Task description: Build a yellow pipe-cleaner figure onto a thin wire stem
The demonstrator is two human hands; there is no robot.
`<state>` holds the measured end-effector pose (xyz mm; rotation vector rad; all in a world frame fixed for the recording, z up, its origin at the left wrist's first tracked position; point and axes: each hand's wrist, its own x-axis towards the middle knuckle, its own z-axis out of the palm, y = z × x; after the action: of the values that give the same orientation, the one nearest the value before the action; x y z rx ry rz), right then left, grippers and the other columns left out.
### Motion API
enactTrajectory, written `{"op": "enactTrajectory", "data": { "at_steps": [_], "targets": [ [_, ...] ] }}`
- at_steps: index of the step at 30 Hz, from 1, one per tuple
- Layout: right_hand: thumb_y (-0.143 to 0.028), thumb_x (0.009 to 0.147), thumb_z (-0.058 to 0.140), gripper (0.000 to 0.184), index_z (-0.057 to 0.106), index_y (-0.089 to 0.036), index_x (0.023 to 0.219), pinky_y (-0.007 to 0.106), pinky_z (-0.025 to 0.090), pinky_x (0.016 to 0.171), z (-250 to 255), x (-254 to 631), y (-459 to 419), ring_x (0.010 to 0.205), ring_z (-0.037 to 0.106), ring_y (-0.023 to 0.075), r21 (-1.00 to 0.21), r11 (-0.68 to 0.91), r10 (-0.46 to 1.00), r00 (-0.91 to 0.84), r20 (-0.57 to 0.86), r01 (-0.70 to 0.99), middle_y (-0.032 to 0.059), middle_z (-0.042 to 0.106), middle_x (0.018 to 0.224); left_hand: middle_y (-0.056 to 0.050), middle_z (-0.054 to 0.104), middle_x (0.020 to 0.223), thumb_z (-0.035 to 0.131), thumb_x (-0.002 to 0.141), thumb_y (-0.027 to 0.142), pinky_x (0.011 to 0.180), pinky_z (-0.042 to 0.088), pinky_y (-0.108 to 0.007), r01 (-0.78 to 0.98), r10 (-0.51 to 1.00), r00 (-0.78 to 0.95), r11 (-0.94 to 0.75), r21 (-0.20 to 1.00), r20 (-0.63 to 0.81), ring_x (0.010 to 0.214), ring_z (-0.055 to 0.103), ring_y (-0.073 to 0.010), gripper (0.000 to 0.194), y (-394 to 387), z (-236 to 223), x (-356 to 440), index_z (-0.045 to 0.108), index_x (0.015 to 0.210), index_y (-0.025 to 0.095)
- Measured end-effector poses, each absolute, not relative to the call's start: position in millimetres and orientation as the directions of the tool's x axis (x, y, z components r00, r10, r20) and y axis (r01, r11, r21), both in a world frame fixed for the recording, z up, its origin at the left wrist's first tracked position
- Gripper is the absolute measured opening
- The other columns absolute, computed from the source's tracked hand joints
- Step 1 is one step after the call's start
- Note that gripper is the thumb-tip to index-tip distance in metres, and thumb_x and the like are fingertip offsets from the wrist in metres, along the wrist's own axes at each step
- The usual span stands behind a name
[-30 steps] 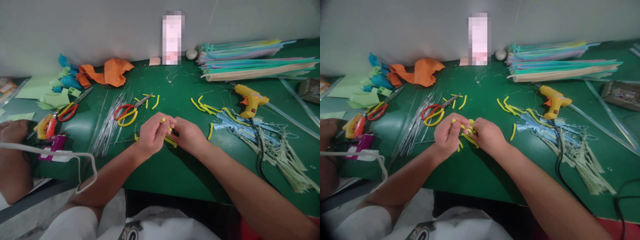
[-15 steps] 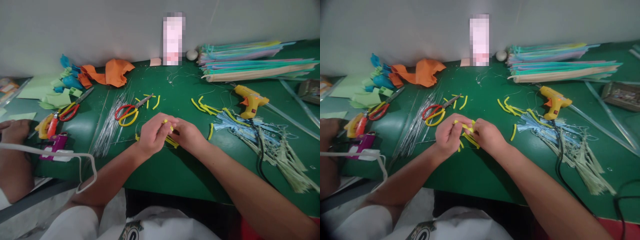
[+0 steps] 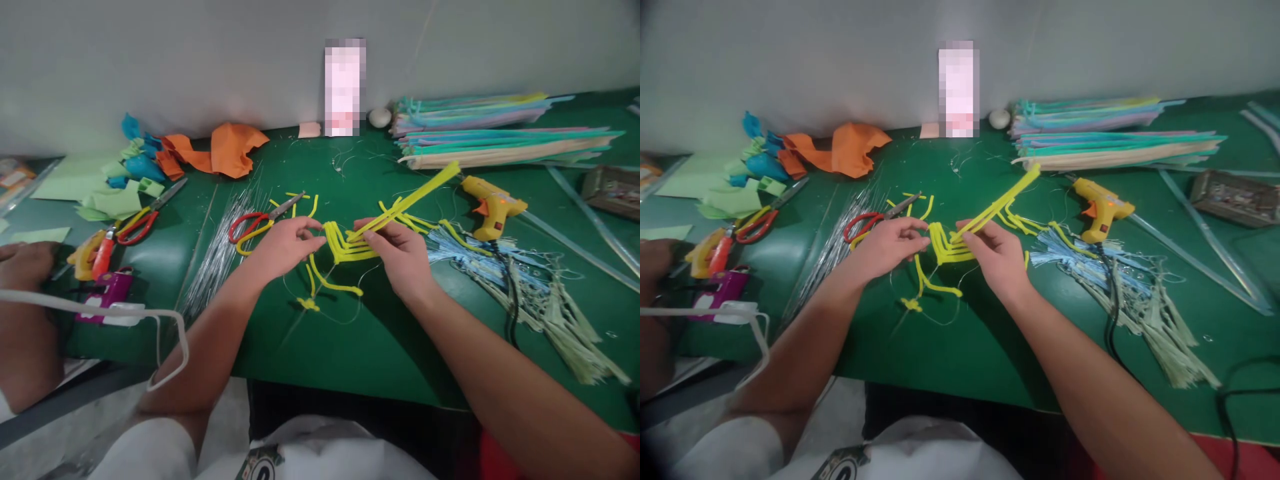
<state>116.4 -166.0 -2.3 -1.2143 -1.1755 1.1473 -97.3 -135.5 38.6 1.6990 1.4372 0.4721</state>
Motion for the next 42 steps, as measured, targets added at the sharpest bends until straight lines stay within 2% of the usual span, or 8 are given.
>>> {"op": "enactTrajectory", "data": {
  "at_steps": [5, 11, 16, 23, 27, 31, 37, 42],
  "targets": [
    [-0.031, 0.078, 0.07, 0.011, 0.072, -0.023, 0.086, 0.033, 0.052, 0.082, -7, 120, -160, 0.083, 0.066, 0.0168, -0.976, -0.033, 0.996, 0.072, -0.05, -0.217, 0.0015, 0.072, 0.089, -0.006, 0.071, 0.08, 0.065, 0.085, 0.031, 0.045, 0.042, -0.022, 0.436, 0.803, 0.478, 0.135, 0.89, -0.356, 0.045, 0.054, -0.0065, 0.017, -143, 38, -83, 0.063, 0.089, 0.015],
    [-0.03, 0.077, 0.072, 0.016, 0.073, -0.023, 0.092, 0.031, 0.051, 0.076, -12, 121, -158, 0.076, 0.064, 0.0152, -0.981, -0.051, 0.995, 0.074, -0.066, -0.185, 0.0, 0.069, 0.084, -0.007, 0.069, 0.085, 0.063, 0.083, 0.025, 0.042, 0.04, -0.022, 0.299, 0.821, 0.406, 0.296, 0.907, -0.402, 0.046, 0.055, -0.0074, 0.018, -149, 14, -66, 0.061, 0.096, 0.013],
    [-0.033, 0.079, 0.07, 0.018, 0.074, -0.02, 0.09, 0.033, 0.051, 0.077, -12, 121, -159, 0.079, 0.064, 0.0177, -1.0, -0.025, 0.996, 0.084, -0.026, -0.008, 0.0021, 0.07, 0.083, -0.005, 0.067, 0.087, 0.068, 0.074, 0.025, 0.056, 0.052, -0.025, 0.013, 0.876, 0.424, 0.246, 0.969, -0.229, 0.069, 0.065, -0.0144, 0.037, -146, 2, -65, 0.06, 0.109, 0.015],
    [-0.034, 0.077, 0.069, 0.017, 0.072, -0.019, 0.085, 0.033, 0.052, 0.074, -9, 119, -158, 0.075, 0.066, 0.0181, -0.999, -0.029, 0.995, 0.091, -0.031, -0.024, 0.0032, 0.071, 0.081, -0.007, 0.065, 0.11, 0.074, 0.074, 0.034, 0.068, 0.056, -0.026, -0.166, 0.873, 0.487, 0.11, 0.98, -0.015, 0.087, 0.064, -0.017, 0.05, -143, -4, -70, 0.061, 0.122, 0.022],
    [-0.032, 0.077, 0.066, 0.016, 0.071, -0.018, 0.084, 0.03, 0.052, 0.067, -9, 121, -158, 0.071, 0.065, 0.0174, -0.998, -0.041, 0.991, 0.132, -0.035, 0.039, 0.0025, 0.069, 0.075, -0.008, 0.066, 0.114, 0.073, 0.078, 0.038, 0.075, 0.055, -0.028, -0.142, 0.889, 0.458, 0.068, 0.987, 0.005, 0.094, 0.064, -0.0178, 0.044, -139, -4, -70, 0.065, 0.118, 0.022],
    [-0.03, 0.076, 0.064, 0.014, 0.067, -0.017, 0.079, 0.026, 0.043, 0.047, -3, 122, -159, 0.048, 0.053, 0.0113, -0.985, -0.102, 0.993, 0.08, -0.092, 0.14, -0.0012, 0.061, 0.062, -0.009, 0.072, 0.101, 0.066, 0.084, 0.043, 0.08, 0.053, -0.03, -0.116, 0.929, 0.37, 0.024, 0.993, 0.021, 0.09, 0.066, -0.0168, 0.032, -131, -6, -71, 0.072, 0.103, 0.017],
    [-0.027, 0.074, 0.062, 0.01, 0.065, -0.018, 0.078, 0.024, 0.042, 0.045, 2, 118, -162, 0.044, 0.053, 0.01, -0.942, -0.119, 0.987, -0.068, -0.147, 0.315, -0.0032, 0.059, 0.06, -0.006, 0.073, 0.09, 0.076, 0.073, 0.034, 0.081, 0.053, -0.033, 0.083, 0.908, 0.418, 0.003, 0.997, -0.037, 0.081, 0.067, -0.0154, 0.026, -126, 0, -68, 0.072, 0.091, 0.015],
    [-0.03, 0.072, 0.069, 0.014, 0.065, -0.018, 0.079, 0.025, 0.046, 0.047, -3, 117, -159, 0.047, 0.057, 0.0099, -0.97, -0.155, 0.982, -0.077, -0.172, 0.189, -0.0012, 0.063, 0.072, -0.005, 0.07, 0.09, 0.076, 0.073, 0.029, 0.077, 0.051, -0.03, 0.134, 0.897, 0.44, -0.107, 0.985, 0.037, 0.079, 0.063, -0.0133, 0.03, -133, 1, -64, 0.069, 0.097, 0.014]
  ]
}}
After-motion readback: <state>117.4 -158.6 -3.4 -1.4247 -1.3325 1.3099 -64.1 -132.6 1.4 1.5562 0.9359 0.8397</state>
